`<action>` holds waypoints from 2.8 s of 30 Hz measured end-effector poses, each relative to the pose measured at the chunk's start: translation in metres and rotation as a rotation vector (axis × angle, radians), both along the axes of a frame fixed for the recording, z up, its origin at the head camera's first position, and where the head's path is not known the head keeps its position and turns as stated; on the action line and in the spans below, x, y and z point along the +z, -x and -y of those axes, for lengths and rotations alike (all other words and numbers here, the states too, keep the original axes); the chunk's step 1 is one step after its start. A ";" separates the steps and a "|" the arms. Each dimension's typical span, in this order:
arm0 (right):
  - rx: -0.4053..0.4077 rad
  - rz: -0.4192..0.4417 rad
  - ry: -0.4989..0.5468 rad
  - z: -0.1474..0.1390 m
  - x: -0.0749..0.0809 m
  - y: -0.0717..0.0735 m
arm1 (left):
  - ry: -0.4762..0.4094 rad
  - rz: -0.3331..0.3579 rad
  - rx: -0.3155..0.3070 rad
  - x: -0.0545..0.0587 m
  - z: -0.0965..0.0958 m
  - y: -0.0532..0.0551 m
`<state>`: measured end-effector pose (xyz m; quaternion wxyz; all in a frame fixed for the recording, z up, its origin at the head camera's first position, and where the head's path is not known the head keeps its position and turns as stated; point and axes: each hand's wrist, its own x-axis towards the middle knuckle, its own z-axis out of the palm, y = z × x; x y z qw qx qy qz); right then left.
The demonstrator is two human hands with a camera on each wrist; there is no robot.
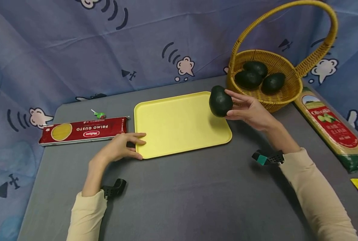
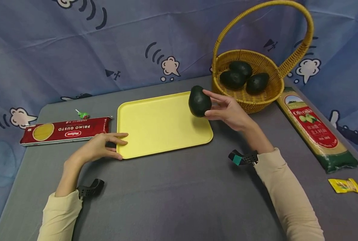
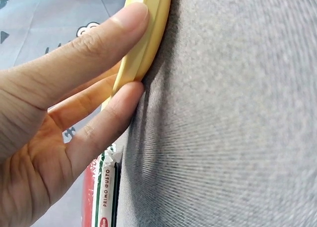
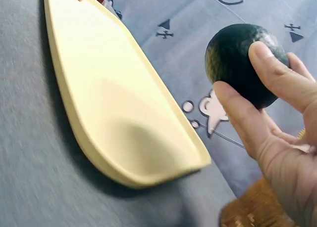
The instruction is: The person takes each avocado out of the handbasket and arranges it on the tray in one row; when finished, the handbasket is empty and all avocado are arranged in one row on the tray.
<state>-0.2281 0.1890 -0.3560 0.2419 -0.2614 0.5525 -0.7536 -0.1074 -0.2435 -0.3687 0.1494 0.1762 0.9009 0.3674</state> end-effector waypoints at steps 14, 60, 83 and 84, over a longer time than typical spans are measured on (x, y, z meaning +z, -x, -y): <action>-0.059 0.152 -0.139 0.051 -0.016 0.005 | 0.004 0.005 0.002 0.000 -0.001 0.001; -0.028 0.145 -0.255 0.212 -0.033 0.038 | 0.031 -0.003 -0.004 0.001 -0.003 0.002; -0.007 0.109 -0.285 0.250 -0.033 0.038 | 0.020 0.029 0.016 -0.003 -0.002 0.001; -0.008 0.111 -0.287 0.251 -0.033 0.038 | 0.022 0.027 0.014 -0.002 -0.002 0.002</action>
